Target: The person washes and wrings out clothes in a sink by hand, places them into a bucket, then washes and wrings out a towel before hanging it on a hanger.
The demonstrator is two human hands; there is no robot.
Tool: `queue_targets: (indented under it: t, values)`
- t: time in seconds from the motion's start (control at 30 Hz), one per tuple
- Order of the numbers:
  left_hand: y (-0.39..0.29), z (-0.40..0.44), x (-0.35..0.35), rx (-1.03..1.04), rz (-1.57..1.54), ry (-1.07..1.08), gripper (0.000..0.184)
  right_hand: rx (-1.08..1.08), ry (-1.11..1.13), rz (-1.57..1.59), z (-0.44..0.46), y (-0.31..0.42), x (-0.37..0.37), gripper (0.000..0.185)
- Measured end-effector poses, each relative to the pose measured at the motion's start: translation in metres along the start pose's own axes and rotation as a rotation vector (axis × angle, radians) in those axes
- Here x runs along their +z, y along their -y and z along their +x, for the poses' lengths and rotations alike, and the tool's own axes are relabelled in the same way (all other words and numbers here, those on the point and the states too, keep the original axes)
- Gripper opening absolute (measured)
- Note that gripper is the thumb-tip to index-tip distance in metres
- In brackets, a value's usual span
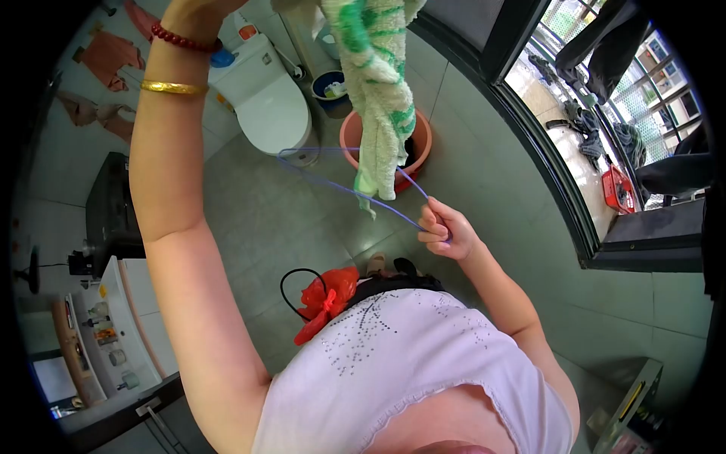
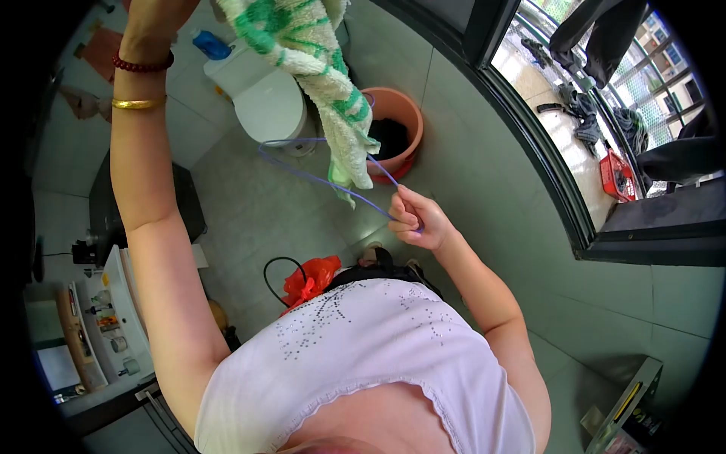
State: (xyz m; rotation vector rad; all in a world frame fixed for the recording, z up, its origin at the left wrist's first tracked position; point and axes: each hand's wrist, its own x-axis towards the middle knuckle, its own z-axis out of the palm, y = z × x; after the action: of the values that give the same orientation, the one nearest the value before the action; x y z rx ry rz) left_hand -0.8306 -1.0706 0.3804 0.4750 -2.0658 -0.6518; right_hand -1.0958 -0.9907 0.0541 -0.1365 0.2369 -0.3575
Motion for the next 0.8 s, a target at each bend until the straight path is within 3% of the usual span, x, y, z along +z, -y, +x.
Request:
queue_targets:
  t: [0.1,0.17,0.23,0.27,0.37,0.4,0.43,0.5,0.6,0.63,0.8]
  values:
    - [0.001,-0.008,0.016,-0.086,0.130,0.045,0.020,-0.052,0.015,-0.031,0.003,-0.002,0.017,0.041]
    - [0.013,-0.035,0.010,-0.412,0.522,-0.018,0.016,-0.103,0.037,-0.065,0.011,0.005,0.038,0.040]
    - [-0.006,-0.032,0.032,-0.093,0.544,0.164,0.017,-0.238,-0.162,-0.193,0.015,0.011,0.058,0.039]
    - [-0.015,-0.030,0.044,0.066,0.540,0.247,0.018,-0.258,-0.021,-0.176,0.020,0.019,0.043,0.040]
    - [-0.014,-0.071,0.068,0.166,0.460,0.257,0.023,-0.314,-0.200,-0.187,0.017,0.032,0.055,0.042]
    - [-0.017,-0.073,0.069,0.136,0.478,0.275,0.023,-0.305,-0.148,-0.163,0.018,0.032,0.049,0.043]
    - [-0.024,-0.087,0.067,0.099,0.366,0.435,0.020,-0.326,-0.145,-0.163,0.015,0.037,0.050,0.043]
    - [-0.027,-0.097,0.067,0.072,0.399,0.484,0.017,-0.349,-0.229,-0.411,0.009,0.046,0.055,0.044]
    - [-0.031,-0.113,0.053,-0.016,0.408,0.462,0.017,-0.321,-0.283,-0.598,-0.003,0.067,0.053,0.045]
    - [-0.024,-0.117,0.041,-0.011,0.505,0.298,0.019,-0.271,-0.287,-0.657,-0.006,0.072,0.050,0.046]
    - [0.006,-0.107,0.037,-0.083,0.543,0.066,0.026,-0.244,-0.251,-0.577,0.006,0.053,0.051,0.045]
